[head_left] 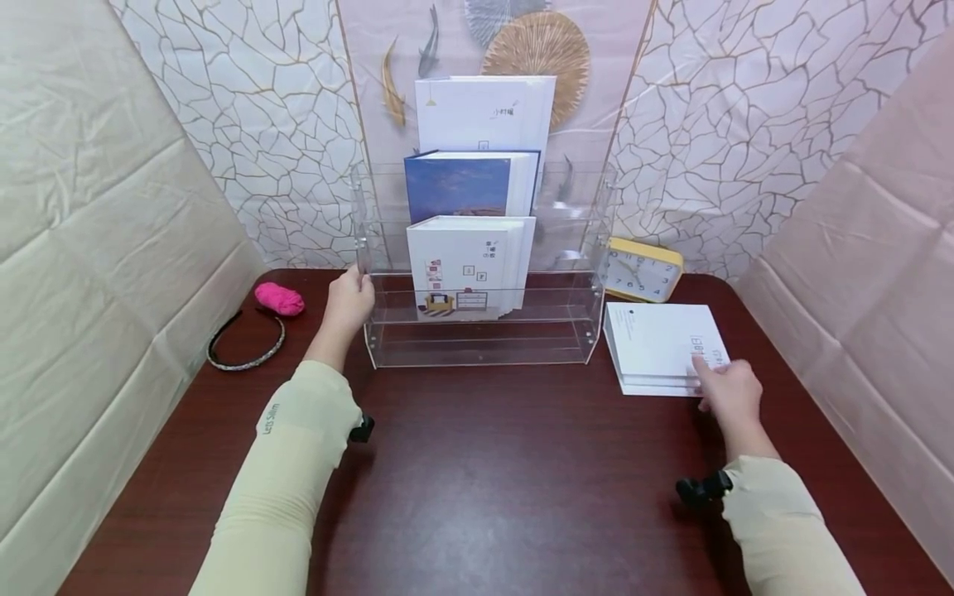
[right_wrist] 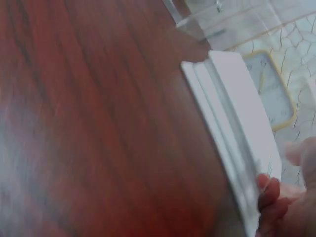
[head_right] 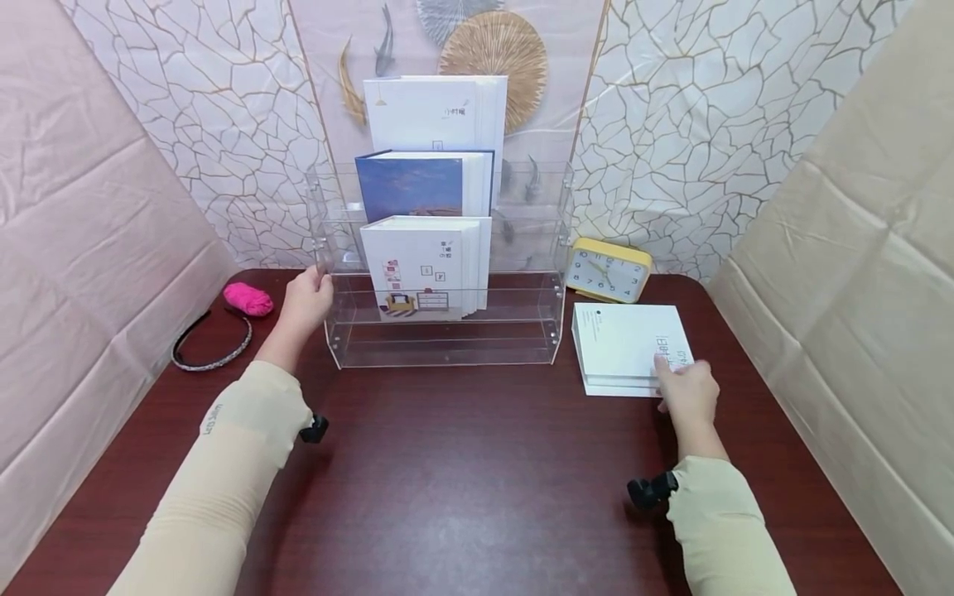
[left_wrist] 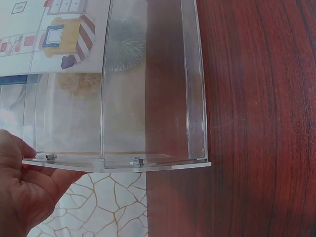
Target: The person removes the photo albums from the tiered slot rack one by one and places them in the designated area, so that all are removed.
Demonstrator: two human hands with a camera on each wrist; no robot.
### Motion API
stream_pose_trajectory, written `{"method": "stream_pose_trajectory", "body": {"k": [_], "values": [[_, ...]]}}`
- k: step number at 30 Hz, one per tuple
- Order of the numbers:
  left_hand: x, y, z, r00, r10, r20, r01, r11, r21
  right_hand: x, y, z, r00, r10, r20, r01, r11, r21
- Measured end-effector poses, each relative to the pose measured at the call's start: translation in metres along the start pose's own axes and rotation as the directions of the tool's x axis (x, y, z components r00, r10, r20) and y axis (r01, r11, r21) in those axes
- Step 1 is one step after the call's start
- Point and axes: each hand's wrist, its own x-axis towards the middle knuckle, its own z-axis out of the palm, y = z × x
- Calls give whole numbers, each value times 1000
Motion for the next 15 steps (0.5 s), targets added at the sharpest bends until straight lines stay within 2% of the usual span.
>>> {"method": "stream_pose_trajectory", "body": {"k": [1,3,5,6,9,12,14,15], "values": [[0,0,0,1000,-3,0,3,1000,3,0,-7,1,997,-54,-53,55,998,19],[0,-1,-1,1000,-14,5,14,1000,0,-3,-26,4,978,-154,-139,169,980,104],[0,0,-1,999,-31,12,31,1000,-6,-7,-48,7,946,-254,-200,291,939,183],[0,0,-1,999,-38,15,38,999,-10,-10,-61,8,923,-309,-228,357,909,214],[0,1,-1,999,-44,17,45,999,-22,-18,-100,12,824,-479,-304,557,783,275],[0,1,0,999,-35,12,36,999,-14,-27,-135,18,728,-605,-323,686,633,360],[0,1,0,1000,-29,7,30,1000,-5,-36,-157,22,683,-669,-294,722,560,407],[0,1,0,1000,-27,3,27,1000,-1,-41,-166,24,672,-693,-263,725,540,428]]}}
